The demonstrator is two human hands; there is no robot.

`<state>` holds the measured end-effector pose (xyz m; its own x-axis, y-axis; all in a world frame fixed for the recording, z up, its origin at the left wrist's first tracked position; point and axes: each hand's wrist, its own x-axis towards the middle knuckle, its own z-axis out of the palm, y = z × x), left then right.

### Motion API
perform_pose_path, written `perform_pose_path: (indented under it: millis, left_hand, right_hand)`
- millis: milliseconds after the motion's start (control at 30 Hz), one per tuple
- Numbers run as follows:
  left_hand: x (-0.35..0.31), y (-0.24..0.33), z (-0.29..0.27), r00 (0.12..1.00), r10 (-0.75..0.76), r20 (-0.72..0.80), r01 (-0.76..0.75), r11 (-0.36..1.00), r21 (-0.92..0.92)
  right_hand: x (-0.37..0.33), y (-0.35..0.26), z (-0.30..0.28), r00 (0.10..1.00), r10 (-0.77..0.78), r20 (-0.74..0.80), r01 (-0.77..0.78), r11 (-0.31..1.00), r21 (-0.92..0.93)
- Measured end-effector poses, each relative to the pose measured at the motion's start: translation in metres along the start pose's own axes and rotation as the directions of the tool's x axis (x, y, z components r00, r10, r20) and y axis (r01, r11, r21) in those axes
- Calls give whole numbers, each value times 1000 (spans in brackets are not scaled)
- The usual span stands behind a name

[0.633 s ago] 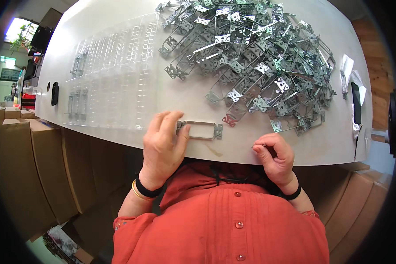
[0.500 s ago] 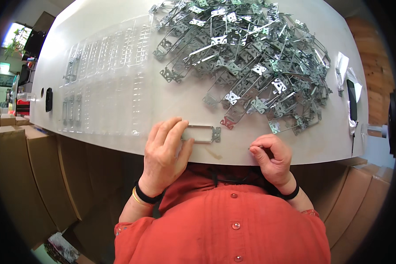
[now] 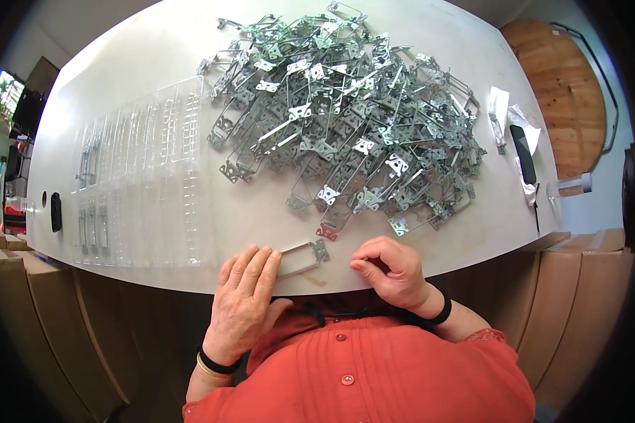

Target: The person assembles small metal components by hand, inserting a thin wire into two metal brackets to form a unit. The person places the assembled units into a clear plastic tray on the table. The task is performed repeatedly with a pile of loose parts on the right and the tray on the left.

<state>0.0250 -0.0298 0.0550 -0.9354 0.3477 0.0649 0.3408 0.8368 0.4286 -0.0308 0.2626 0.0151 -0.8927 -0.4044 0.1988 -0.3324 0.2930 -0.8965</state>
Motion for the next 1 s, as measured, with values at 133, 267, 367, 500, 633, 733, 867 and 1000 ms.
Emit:
perform_pose_path:
  millis: [133,267,367,500,633,733,867,1000]
  left_hand:
    - [-6,-1,9,998,49,-33,-46,996,76]
    - [-3,1,13,992,108,-64,-105,993,56]
    - [-2,3,12,992,117,-39,-117,993,14]
    - [0,6,10,992,122,-27,-123,992,-7]
    - [1,8,5,996,79,-47,-84,990,-116]
    - [3,8,5,996,39,-78,-55,974,-218]
    - [4,6,10,993,-72,-90,30,916,-400]
    - [7,4,12,985,-130,-115,56,866,-498]
  right_hand:
    - [1,3,3,999,-35,-18,35,999,13]
    - [1,6,5,996,-72,-56,73,997,16]
    - [1,6,4,996,-71,-57,73,997,26]
    - [2,4,3,996,-69,-57,72,996,51]
    - [2,5,3,996,-66,-55,69,997,47]
    - [3,5,3,995,-80,-68,83,995,50]
    - [3,3,3,995,-72,-67,76,996,48]
    - [1,6,4,996,-63,-65,65,997,30]
